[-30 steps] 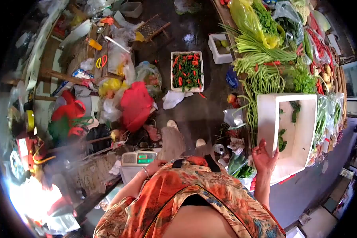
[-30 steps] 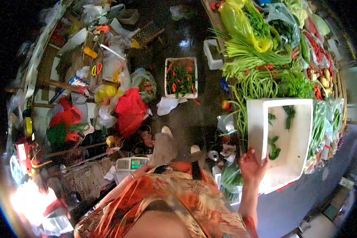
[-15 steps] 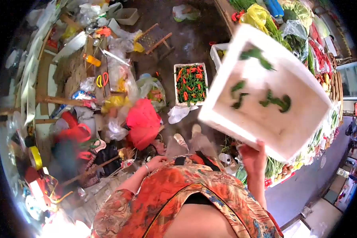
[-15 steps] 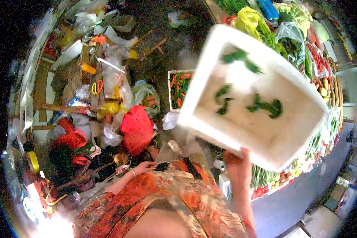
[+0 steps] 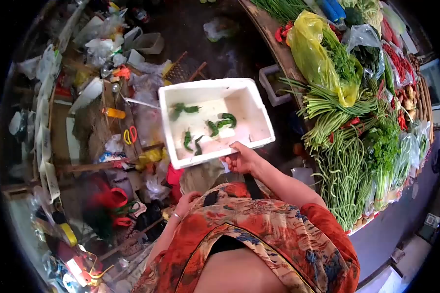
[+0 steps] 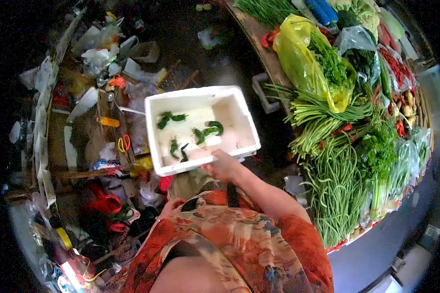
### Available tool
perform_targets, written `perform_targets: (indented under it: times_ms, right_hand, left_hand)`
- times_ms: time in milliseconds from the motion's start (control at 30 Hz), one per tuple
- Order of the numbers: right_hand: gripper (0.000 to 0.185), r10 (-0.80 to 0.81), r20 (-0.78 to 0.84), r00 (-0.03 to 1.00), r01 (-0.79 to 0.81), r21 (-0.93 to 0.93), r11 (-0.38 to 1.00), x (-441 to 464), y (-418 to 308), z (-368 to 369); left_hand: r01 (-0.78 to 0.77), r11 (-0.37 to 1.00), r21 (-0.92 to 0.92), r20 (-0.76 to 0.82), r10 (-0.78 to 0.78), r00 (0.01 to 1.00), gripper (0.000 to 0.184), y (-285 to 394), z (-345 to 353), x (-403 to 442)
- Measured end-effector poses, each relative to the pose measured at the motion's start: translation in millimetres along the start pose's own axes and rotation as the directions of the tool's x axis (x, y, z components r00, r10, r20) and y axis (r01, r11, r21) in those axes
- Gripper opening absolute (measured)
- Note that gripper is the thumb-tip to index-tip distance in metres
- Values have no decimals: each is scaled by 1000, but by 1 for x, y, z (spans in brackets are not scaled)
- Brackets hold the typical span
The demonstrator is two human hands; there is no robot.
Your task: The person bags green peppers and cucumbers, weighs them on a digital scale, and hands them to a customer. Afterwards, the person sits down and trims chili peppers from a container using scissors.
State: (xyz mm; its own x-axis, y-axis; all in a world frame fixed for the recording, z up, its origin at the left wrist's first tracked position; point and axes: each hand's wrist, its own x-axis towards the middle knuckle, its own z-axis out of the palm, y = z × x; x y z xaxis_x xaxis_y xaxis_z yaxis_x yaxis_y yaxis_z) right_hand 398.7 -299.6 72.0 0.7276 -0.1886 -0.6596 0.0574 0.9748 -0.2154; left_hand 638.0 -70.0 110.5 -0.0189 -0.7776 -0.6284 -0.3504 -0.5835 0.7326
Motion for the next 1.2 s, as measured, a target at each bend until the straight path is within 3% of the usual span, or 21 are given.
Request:
perform_targets:
  times_ms: [67,133,167,233,267,300,433,500,533,600,667,700,733,767,800,900,967,1033,1100,1133,1200]
  right_hand:
    - [39,-98,-25,995,99,13,995,16,-18,-15]
    - [39,-91,-97,991,108,194,975,22,-44,-17]
    - [40,73,-172,982,16,468,884,16,-65,-12]
    - [41,31,-247,968,90,463,882,70,-71,-75]
    - [42,2,-299,954,148,477,867,81,-82,-86]
    - [41,-9,-211,977,120,518,847,88,-92,-102]
    - [40,-66,-384,921,301,593,747,119,-136,-137]
    - [37,-57,-390,919,322,659,679,131,-161,-159]
    - [38,-74,-440,895,374,649,663,137,-176,-166]
    - [39,-91,-528,844,474,657,587,148,-202,-177]
    - [42,-157,-556,816,548,659,516,160,-224,-196]
    - [44,-211,-550,808,572,645,507,165,-230,-204]
    - [56,-154,-614,774,595,625,505,168,-243,-200]
    - [65,-117,-572,812,558,700,446,172,-248,-200]
    - [68,-113,-612,783,577,646,500,177,-255,-188]
    - [73,-78,-732,677,540,422,728,186,-270,-143]
    - [61,-179,-776,605,488,183,853,178,-287,-88]
    - [48,-245,-837,489,399,-35,916,161,-307,-51]
    - [35,-420,-868,266,473,-262,841,128,-326,-17]
    - [27,-481,-868,125,467,-376,800,111,-328,-14]
    - [19,-507,-854,-120,377,-512,772,76,-344,7]
  left_hand:
    - [-3,999,45,4,3,1000,22,7,-15,12]
    - [-4,996,87,15,3,1000,21,13,-27,25]
    - [-13,998,65,2,13,1000,21,16,-33,31]
    - [-22,999,45,-9,22,1000,21,23,-46,46]
    - [-12,996,90,-15,13,1000,20,26,-52,56]
    - [-1,991,134,-20,4,1000,19,29,-59,66]
    - [63,984,166,62,-74,995,19,34,-101,123]
    - [76,931,357,112,-124,986,21,22,-128,159]
    - [80,987,141,115,-96,989,23,-10,-141,179]
    - [175,983,52,230,-182,956,23,-1,-176,214]
    - [101,987,121,392,-141,909,21,17,-223,250]
    - [122,986,114,418,-159,894,21,21,-241,261]
    - [199,980,11,383,-188,905,21,23,-256,269]
    - [260,962,-85,344,-217,914,21,27,-274,283]
    - [355,928,-111,362,-295,884,21,27,-293,292]
    - [405,914,-33,445,-349,825,21,27,-338,324]
    - [377,925,48,487,-352,799,21,49,-361,340]
    - [353,934,-55,534,-271,801,21,59,-374,355]
    - [225,973,-56,533,-161,831,23,69,-386,369]
    - [410,903,-125,522,-292,802,25,81,-390,373]
    - [573,803,-163,534,-417,736,27,73,-399,386]
